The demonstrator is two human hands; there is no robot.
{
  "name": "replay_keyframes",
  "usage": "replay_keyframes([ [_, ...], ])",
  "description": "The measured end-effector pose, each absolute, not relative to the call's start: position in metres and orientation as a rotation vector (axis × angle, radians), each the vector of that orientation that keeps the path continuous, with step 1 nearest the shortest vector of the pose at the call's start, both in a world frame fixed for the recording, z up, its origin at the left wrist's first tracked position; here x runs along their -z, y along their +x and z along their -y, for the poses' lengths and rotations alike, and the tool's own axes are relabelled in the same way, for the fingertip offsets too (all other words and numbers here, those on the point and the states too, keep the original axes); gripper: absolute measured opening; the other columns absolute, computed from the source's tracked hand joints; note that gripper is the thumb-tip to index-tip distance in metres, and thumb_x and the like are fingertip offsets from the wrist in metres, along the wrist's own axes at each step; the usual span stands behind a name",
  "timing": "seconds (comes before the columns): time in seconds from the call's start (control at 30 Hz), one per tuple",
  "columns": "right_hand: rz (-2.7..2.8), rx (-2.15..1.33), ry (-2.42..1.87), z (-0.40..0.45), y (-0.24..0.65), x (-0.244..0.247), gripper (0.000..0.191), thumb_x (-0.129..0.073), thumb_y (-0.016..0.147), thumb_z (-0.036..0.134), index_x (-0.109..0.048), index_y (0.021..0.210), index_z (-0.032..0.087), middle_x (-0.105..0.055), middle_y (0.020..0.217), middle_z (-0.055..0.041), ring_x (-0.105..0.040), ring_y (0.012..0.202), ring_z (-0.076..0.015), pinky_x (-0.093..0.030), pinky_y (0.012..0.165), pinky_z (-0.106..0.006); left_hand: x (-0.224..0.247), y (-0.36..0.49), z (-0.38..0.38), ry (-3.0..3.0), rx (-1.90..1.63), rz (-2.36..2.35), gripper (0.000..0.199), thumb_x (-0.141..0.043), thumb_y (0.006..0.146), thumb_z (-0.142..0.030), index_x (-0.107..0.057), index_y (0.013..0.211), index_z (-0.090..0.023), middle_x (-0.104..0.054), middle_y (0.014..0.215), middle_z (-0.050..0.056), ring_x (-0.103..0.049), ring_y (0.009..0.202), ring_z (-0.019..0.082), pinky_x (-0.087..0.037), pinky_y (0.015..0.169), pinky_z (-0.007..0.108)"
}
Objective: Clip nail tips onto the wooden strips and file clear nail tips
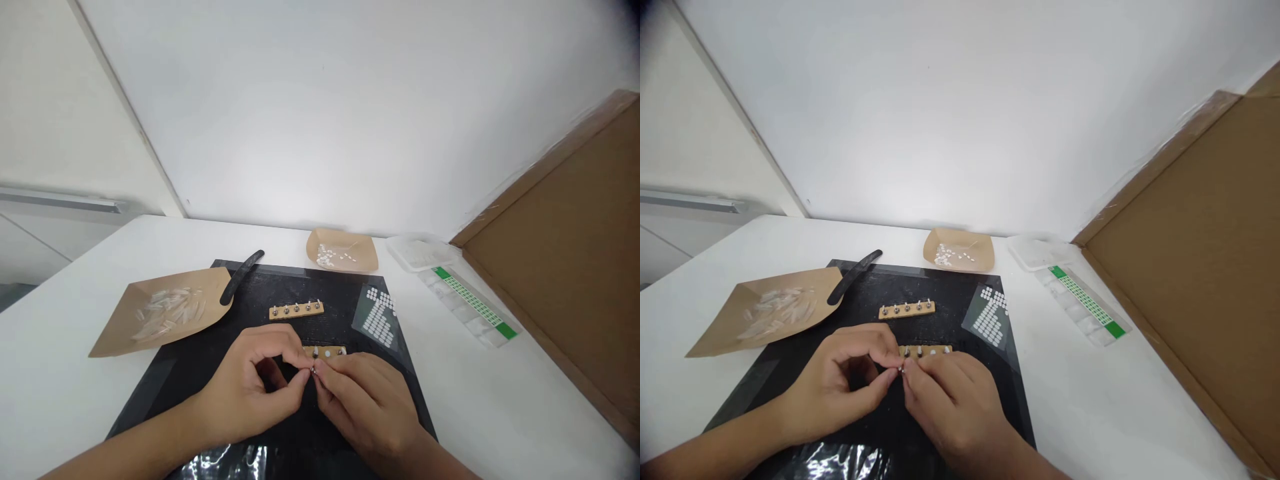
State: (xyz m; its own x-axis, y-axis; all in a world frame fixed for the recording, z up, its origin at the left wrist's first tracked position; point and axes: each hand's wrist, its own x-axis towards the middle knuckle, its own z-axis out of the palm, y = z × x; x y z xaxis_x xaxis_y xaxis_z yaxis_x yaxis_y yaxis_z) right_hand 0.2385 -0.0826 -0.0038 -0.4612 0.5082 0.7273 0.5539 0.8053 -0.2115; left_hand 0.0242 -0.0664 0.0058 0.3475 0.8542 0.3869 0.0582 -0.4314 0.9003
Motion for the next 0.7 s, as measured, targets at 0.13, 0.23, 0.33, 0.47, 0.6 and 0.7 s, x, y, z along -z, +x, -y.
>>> replay_keyframes([
  [0.13, 2.19, 0.035, -0.73, 0.0813, 0.241, 0.0032, 0.017, -0.071, 0.096, 0.008, -0.07, 0.111, 0.015, -0.077, 0.083, -0.0051, -0.073, 0.07, -0.0176, -0.063, 0.064, -0.031, -0.0042, 0.0253, 0.0663, 1.746, -1.202, -0.796, 0.018, -0.072, 0.078, 0.0, -0.075, 0.083, -0.017, -0.074, 0.079, 0.005, -0.072, 0.07, 0.016, -0.056, 0.053, 0.019],
  [0.23, 2.205, 0.016, -0.714, 0.0808, 0.2424, 0.0044, 0.018, -0.07, 0.097, 0.009, -0.07, 0.113, 0.015, -0.078, 0.084, -0.0056, -0.073, 0.071, -0.0177, -0.063, 0.065, -0.032, -0.0024, 0.0266, 0.0658, 1.766, -1.221, -0.803, 0.019, -0.071, 0.077, 0.001, -0.076, 0.081, -0.017, -0.073, 0.077, 0.004, -0.072, 0.067, 0.015, -0.057, 0.055, 0.02],
  [0.33, 2.213, 0.014, -0.713, 0.081, 0.243, 0.0046, 0.018, -0.069, 0.099, 0.01, -0.069, 0.116, 0.015, -0.078, 0.085, -0.0059, -0.073, 0.072, -0.0176, -0.063, 0.066, -0.032, -0.0013, 0.0271, 0.066, 1.784, -1.232, -0.817, 0.022, -0.071, 0.075, 0.003, -0.076, 0.08, -0.018, -0.072, 0.076, 0.003, -0.071, 0.065, 0.015, -0.055, 0.052, 0.019],
  [0.47, 2.233, 0.003, -0.693, 0.0806, 0.2431, 0.0052, 0.02, -0.071, 0.097, 0.009, -0.068, 0.117, 0.014, -0.078, 0.086, -0.007, -0.074, 0.075, -0.0189, -0.063, 0.067, -0.033, -0.001, 0.0271, 0.0684, 1.78, -1.22, -0.846, 0.022, -0.071, 0.072, 0.004, -0.072, 0.077, -0.018, -0.072, 0.076, 0.002, -0.071, 0.066, 0.015, -0.057, 0.056, 0.02],
  [0.6, 2.236, -0.035, -0.684, 0.0811, 0.2416, 0.0067, 0.02, -0.068, 0.1, 0.01, -0.068, 0.119, 0.016, -0.078, 0.087, -0.0058, -0.074, 0.075, -0.0177, -0.064, 0.068, -0.032, -0.0012, 0.0284, 0.0706, 1.764, -1.243, -0.887, 0.021, -0.07, 0.07, 0.003, -0.065, 0.071, -0.018, -0.071, 0.073, 0.0, -0.071, 0.065, 0.015, -0.058, 0.061, 0.023],
  [0.7, 2.207, -0.067, -0.699, 0.084, 0.2388, 0.0063, 0.014, -0.066, 0.102, 0.011, -0.068, 0.115, 0.015, -0.078, 0.086, -0.0058, -0.074, 0.074, -0.0172, -0.064, 0.067, -0.031, -0.0021, 0.0296, 0.0704, 1.756, -1.235, -0.9, 0.022, -0.069, 0.068, 0.003, -0.062, 0.069, -0.018, -0.07, 0.072, -0.001, -0.072, 0.067, 0.015, -0.059, 0.064, 0.025],
])
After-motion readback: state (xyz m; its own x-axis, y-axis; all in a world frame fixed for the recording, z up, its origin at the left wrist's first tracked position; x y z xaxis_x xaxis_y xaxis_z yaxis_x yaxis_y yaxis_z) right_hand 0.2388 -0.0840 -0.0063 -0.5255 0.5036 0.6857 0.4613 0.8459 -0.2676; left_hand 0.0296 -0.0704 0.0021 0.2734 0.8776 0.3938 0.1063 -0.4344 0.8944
